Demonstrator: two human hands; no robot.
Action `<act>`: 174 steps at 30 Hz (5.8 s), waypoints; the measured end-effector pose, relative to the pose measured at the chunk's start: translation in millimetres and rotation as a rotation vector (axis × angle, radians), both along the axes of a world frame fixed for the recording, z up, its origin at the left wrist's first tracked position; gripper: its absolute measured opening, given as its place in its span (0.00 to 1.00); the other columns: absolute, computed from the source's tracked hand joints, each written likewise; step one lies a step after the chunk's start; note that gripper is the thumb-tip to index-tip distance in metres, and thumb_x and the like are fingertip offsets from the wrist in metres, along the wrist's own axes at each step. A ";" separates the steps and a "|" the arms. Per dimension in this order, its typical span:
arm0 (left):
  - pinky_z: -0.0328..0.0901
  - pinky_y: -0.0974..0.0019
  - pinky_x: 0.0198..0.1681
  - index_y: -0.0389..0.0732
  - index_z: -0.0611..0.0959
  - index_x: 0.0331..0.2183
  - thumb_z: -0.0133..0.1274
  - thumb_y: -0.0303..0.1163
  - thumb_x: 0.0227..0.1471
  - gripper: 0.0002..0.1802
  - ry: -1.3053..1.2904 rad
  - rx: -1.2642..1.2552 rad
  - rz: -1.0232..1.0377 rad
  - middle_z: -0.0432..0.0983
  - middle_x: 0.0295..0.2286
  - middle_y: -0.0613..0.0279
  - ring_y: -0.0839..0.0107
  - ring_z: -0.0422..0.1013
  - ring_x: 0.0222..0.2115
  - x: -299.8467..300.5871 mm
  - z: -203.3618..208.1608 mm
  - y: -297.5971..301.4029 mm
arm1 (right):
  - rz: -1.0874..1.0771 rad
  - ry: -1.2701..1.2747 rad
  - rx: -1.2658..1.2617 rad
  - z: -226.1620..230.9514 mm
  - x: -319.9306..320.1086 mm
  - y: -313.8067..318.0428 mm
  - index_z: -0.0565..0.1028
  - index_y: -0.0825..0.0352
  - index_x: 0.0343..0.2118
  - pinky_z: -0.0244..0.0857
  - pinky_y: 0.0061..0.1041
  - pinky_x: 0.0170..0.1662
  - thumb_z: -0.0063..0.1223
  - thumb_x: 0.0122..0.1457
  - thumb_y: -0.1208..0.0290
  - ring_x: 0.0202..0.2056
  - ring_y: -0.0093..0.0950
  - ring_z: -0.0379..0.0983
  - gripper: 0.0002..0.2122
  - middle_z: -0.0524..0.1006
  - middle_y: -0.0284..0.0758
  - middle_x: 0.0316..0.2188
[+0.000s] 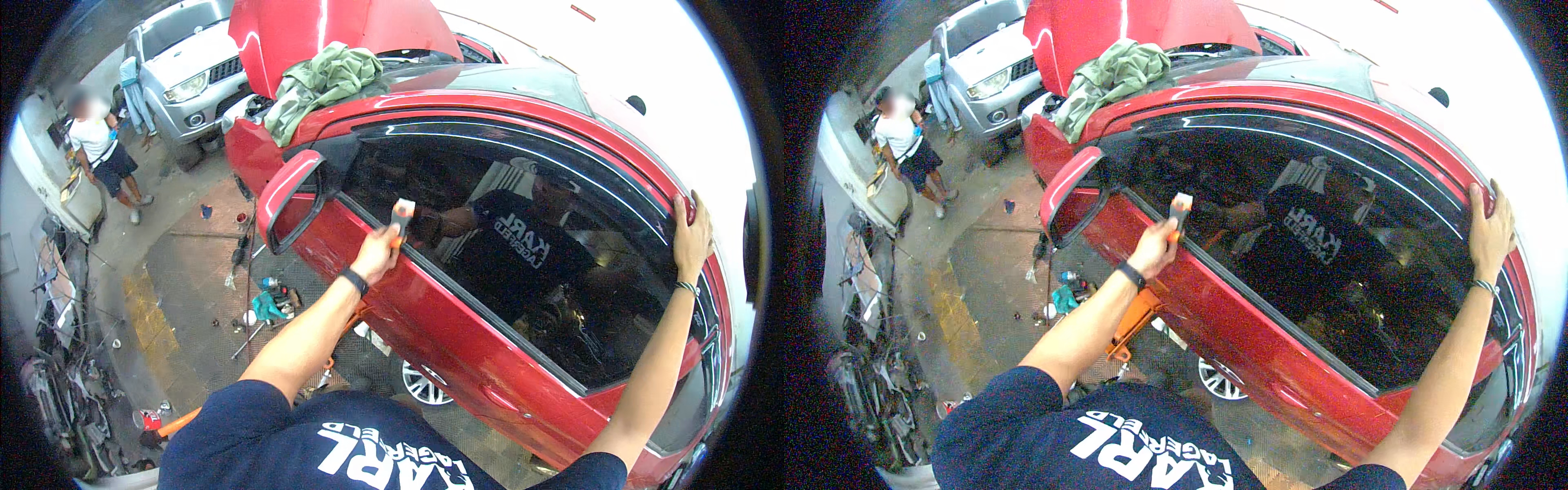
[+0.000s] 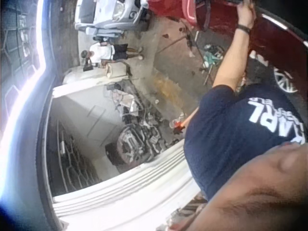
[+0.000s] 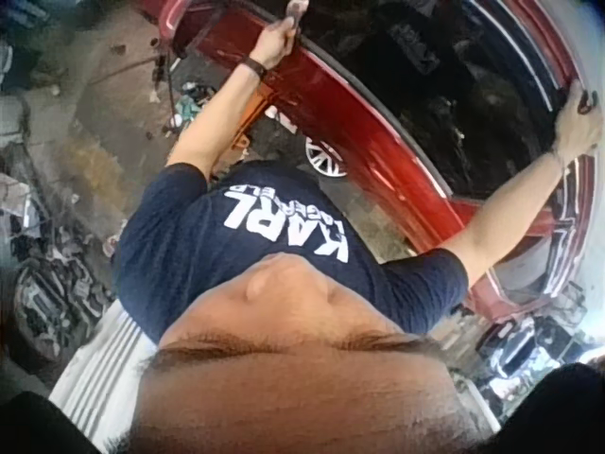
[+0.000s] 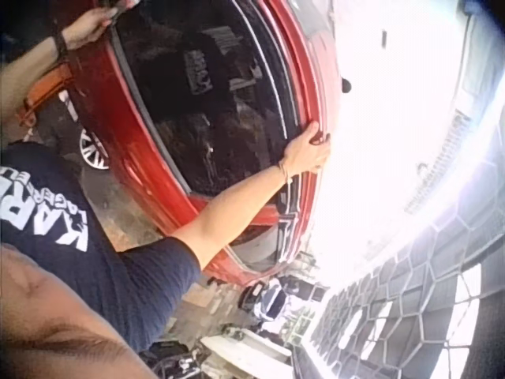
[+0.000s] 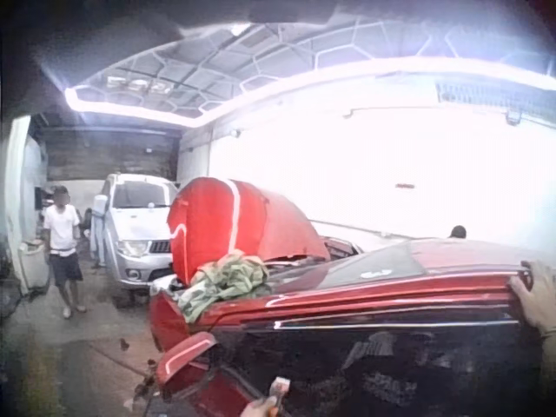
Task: The person uses a squeegee tool to smooth out a tint film on the side window of a red car. They systematically press the tool along the edges and surface of the glass to remove air bubbles and ensure adhesion.
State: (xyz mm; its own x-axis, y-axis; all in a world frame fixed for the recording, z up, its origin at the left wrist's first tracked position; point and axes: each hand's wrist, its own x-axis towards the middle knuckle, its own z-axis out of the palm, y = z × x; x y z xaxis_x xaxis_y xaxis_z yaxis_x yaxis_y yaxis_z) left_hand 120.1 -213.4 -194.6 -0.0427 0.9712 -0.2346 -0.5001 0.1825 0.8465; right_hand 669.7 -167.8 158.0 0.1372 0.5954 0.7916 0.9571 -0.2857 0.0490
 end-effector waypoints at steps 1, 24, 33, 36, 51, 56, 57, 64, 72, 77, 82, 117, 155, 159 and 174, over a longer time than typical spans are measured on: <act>0.54 0.73 0.19 0.46 0.79 0.31 0.51 0.44 0.63 0.13 0.013 0.065 0.114 0.65 0.17 0.75 0.81 0.60 0.17 -10.0 5.6 18.3 | 0.025 -0.004 0.003 2.1 -8.8 7.5 0.68 0.52 0.63 0.45 0.47 0.66 0.40 0.60 0.32 0.64 0.37 0.62 0.35 0.68 0.38 0.62; 0.49 0.70 0.16 0.44 0.78 0.31 0.45 0.46 0.66 0.18 -0.036 0.052 0.022 0.62 0.13 0.72 0.77 0.53 0.11 -38.9 82.5 53.6 | -0.029 -0.037 0.038 2.9 -5.8 -10.9 0.71 0.56 0.61 0.49 0.45 0.65 0.41 0.62 0.35 0.62 0.36 0.64 0.34 0.71 0.37 0.60; 0.49 0.71 0.15 0.45 0.78 0.30 0.45 0.47 0.65 0.18 -0.040 0.054 0.052 0.62 0.12 0.73 0.77 0.53 0.10 13.1 91.1 26.3 | 0.011 0.015 0.055 3.3 -16.1 -14.6 0.73 0.55 0.58 0.48 0.49 0.64 0.44 0.59 0.33 0.63 0.37 0.63 0.34 0.72 0.36 0.59; 0.48 0.72 0.14 0.45 0.78 0.31 0.46 0.49 0.65 0.19 -0.027 0.146 -0.045 0.61 0.12 0.73 0.78 0.54 0.09 17.4 136.0 57.5 | 0.013 0.005 0.057 4.6 -12.4 -14.5 0.73 0.55 0.58 0.49 0.48 0.64 0.44 0.59 0.33 0.62 0.37 0.64 0.34 0.72 0.36 0.59; 0.48 0.71 0.12 0.44 0.79 0.30 0.45 0.49 0.65 0.20 0.044 0.205 -0.022 0.61 0.12 0.73 0.77 0.55 0.09 105.4 170.8 46.4 | 0.019 0.029 0.070 3.6 -22.8 -21.3 0.74 0.57 0.57 0.51 0.49 0.63 0.44 0.57 0.31 0.61 0.36 0.65 0.36 0.73 0.36 0.58; 0.47 0.71 0.13 0.45 0.78 0.32 0.46 0.50 0.65 0.19 0.071 0.107 -0.054 0.58 0.10 0.75 0.78 0.54 0.09 119.9 136.0 16.2 | 0.038 -0.032 0.111 0.3 -10.7 -23.6 0.74 0.57 0.57 0.52 0.50 0.62 0.44 0.57 0.31 0.61 0.36 0.65 0.36 0.73 0.37 0.57; 0.46 0.71 0.12 0.46 0.78 0.32 0.46 0.48 0.65 0.18 0.112 0.071 -0.028 0.58 0.10 0.75 0.78 0.54 0.09 118.6 118.4 -1.6 | 0.044 -0.032 0.115 -1.1 -14.2 -21.9 0.74 0.57 0.57 0.52 0.50 0.62 0.44 0.57 0.31 0.61 0.36 0.65 0.36 0.73 0.37 0.57; 0.50 0.72 0.12 0.44 0.78 0.28 0.48 0.46 0.63 0.18 0.048 0.063 0.014 0.61 0.11 0.74 0.78 0.56 0.09 118.7 127.6 -7.6 | 0.080 -0.038 0.146 -2.7 -14.7 -19.1 0.72 0.59 0.58 0.51 0.54 0.62 0.43 0.59 0.33 0.60 0.35 0.66 0.35 0.73 0.37 0.57; 0.46 0.70 0.11 0.46 0.78 0.26 0.47 0.48 0.63 0.19 0.148 0.016 0.033 0.60 0.10 0.73 0.76 0.54 0.07 120.0 131.7 6.3 | 0.117 0.001 0.118 0.9 -15.3 -29.7 0.72 0.59 0.59 0.51 0.51 0.62 0.44 0.59 0.34 0.60 0.36 0.66 0.35 0.73 0.38 0.57; 0.49 0.71 0.12 0.45 0.78 0.26 0.50 0.48 0.62 0.19 0.127 -0.013 -0.056 0.62 0.10 0.72 0.76 0.56 0.07 133.0 98.8 -29.7 | 0.090 0.009 0.138 -4.4 -11.8 -24.4 0.70 0.59 0.60 0.48 0.50 0.65 0.44 0.59 0.35 0.63 0.35 0.63 0.35 0.71 0.39 0.60; 0.48 0.71 0.15 0.44 0.78 0.29 0.48 0.49 0.64 0.20 0.072 0.116 -0.002 0.58 0.10 0.75 0.78 0.54 0.09 127.6 189.7 36.9 | 0.140 0.029 0.126 0.8 -15.6 -29.7 0.70 0.60 0.60 0.48 0.48 0.65 0.45 0.59 0.36 0.63 0.35 0.64 0.35 0.71 0.40 0.60; 0.48 0.69 0.14 0.45 0.78 0.30 0.44 0.49 0.66 0.20 0.096 0.103 -0.057 0.59 0.11 0.72 0.76 0.54 0.09 168.8 166.8 10.8 | 0.179 0.056 0.141 -2.7 -10.5 -31.1 0.68 0.57 0.62 0.44 0.48 0.67 0.45 0.59 0.36 0.66 0.35 0.58 0.35 0.69 0.41 0.62; 0.48 0.70 0.12 0.46 0.78 0.29 0.45 0.48 0.65 0.19 0.099 0.064 -0.026 0.60 0.10 0.73 0.76 0.55 0.08 201.2 171.0 -11.2 | 0.131 0.015 0.106 -2.4 -12.1 -28.0 0.68 0.56 0.62 0.44 0.50 0.67 0.44 0.59 0.33 0.66 0.35 0.59 0.36 0.68 0.41 0.62; 0.48 0.71 0.14 0.43 0.78 0.31 0.45 0.49 0.66 0.21 0.042 0.193 -0.066 0.59 0.11 0.73 0.77 0.53 0.09 191.6 212.6 30.1 | 0.154 0.032 0.096 0.6 -14.5 -30.4 0.68 0.56 0.62 0.44 0.50 0.67 0.44 0.59 0.33 0.66 0.34 0.58 0.36 0.68 0.41 0.62; 0.47 0.71 0.14 0.44 0.78 0.29 0.46 0.48 0.66 0.19 0.093 0.125 -0.052 0.58 0.10 0.76 0.79 0.52 0.09 201.3 215.2 19.2 | 0.161 0.009 0.110 -1.9 -11.1 -29.8 0.68 0.55 0.62 0.47 0.49 0.66 0.45 0.58 0.34 0.66 0.35 0.60 0.36 0.69 0.40 0.62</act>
State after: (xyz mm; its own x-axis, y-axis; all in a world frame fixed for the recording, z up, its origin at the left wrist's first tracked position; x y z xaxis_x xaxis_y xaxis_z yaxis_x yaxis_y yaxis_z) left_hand 321.4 -194.2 20.7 -0.0073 0.9940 -0.1093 -0.4113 0.0967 0.9063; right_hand 658.5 -197.6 156.1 0.0547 0.5202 0.8523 0.9912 -0.1317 0.0168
